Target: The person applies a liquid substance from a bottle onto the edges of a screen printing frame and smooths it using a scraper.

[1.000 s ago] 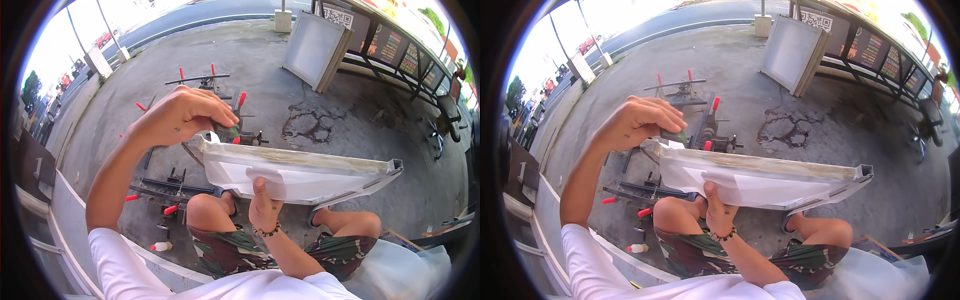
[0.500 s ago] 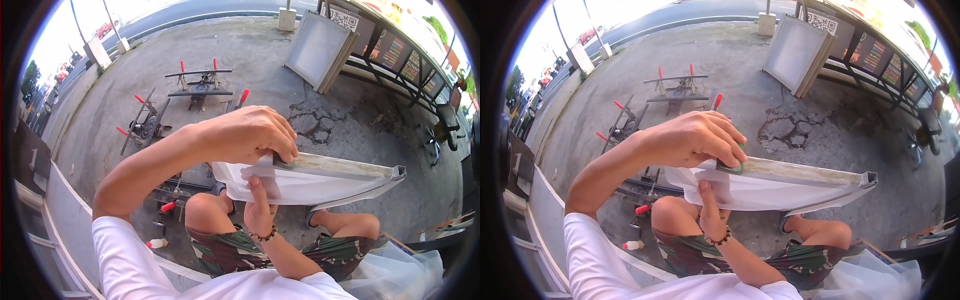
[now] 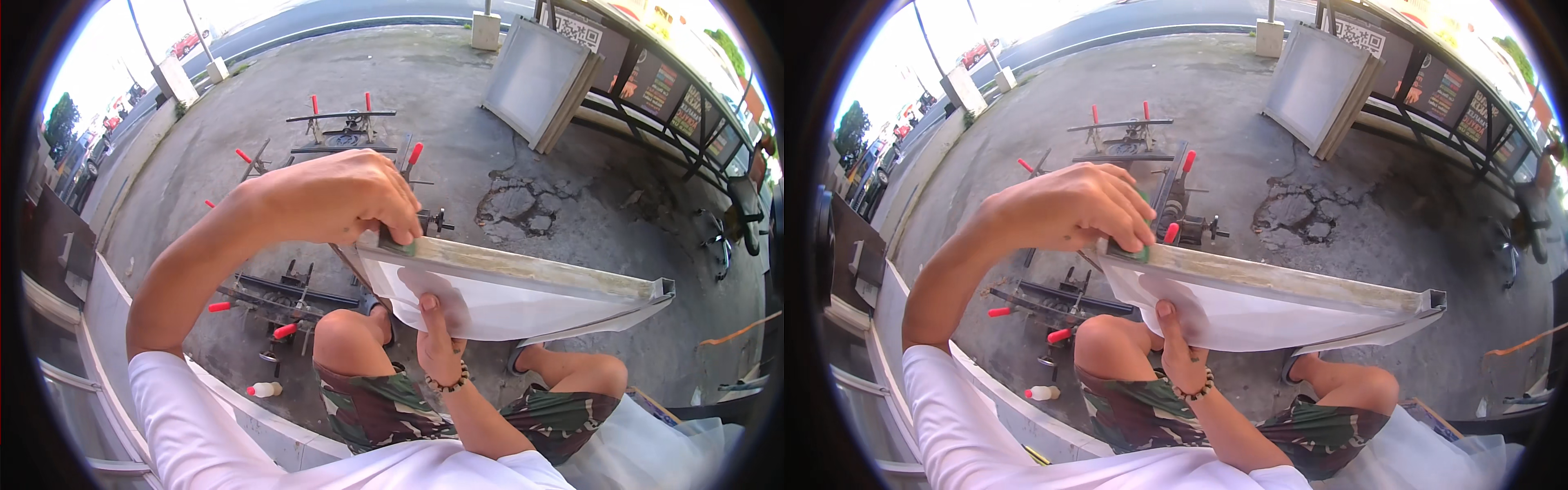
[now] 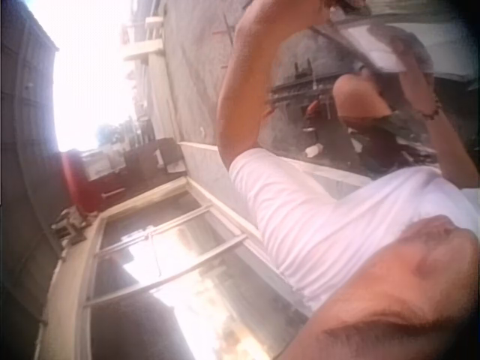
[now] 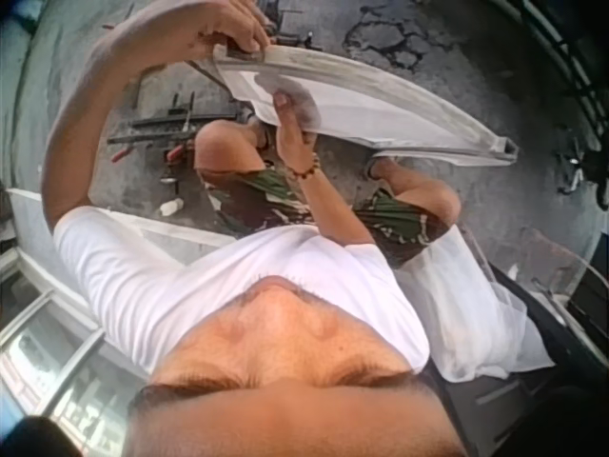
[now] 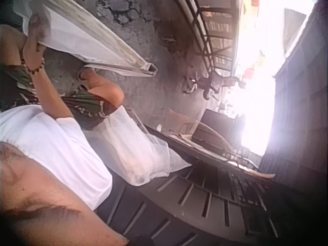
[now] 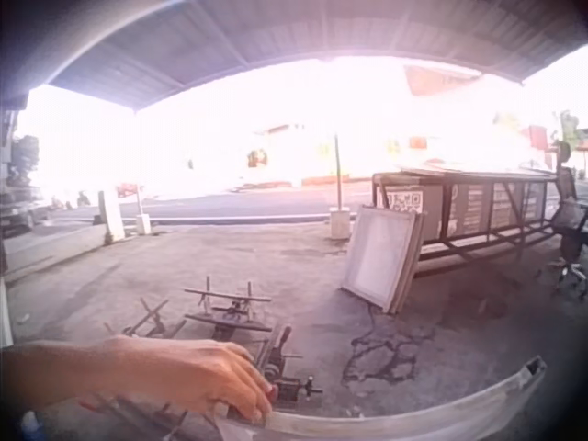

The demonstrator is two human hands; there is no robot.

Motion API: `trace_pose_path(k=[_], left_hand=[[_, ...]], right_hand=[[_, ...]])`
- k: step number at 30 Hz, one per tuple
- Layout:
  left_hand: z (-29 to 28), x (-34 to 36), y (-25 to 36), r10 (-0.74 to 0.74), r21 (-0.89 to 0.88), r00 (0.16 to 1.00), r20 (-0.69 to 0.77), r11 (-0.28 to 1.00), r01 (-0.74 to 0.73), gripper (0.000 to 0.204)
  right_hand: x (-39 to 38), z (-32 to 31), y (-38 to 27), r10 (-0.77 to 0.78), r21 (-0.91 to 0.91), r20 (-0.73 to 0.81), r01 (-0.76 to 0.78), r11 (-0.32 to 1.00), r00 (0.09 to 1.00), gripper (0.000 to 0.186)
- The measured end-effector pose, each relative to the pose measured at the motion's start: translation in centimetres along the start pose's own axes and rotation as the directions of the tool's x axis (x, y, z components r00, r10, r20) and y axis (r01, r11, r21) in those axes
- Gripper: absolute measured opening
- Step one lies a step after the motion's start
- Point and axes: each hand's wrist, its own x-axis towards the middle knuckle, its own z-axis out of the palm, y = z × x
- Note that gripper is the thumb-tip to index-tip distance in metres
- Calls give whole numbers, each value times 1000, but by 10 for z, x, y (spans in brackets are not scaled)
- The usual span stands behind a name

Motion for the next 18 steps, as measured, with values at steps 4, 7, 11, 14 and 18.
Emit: trace_pose_path(k=[4,7,11,14,18], left_hand=[[-22,-3,17,-225,183,953,204,965,189,27],[-37,28,24,-354,261,891,283,923,284,25],[-17,13,11,-218,-37,954,208,972,231,27],[-28,-2,13,-307,109,917,253,951,288,29],[-43,11,17,-384,360,880,282,892,274,30]], right_hand=[[0,-3,2,42,26,-44,-41,999,998,29],[-3,-3,7,65,28,-43,-64,998,997,30],[-2,-8,6,69,43,-66,-66,997,995,32],[-1,-12,10,61,51,-26,-59,997,998,33],[-1,3,2,83,124,-102,-70,990,991,40]])
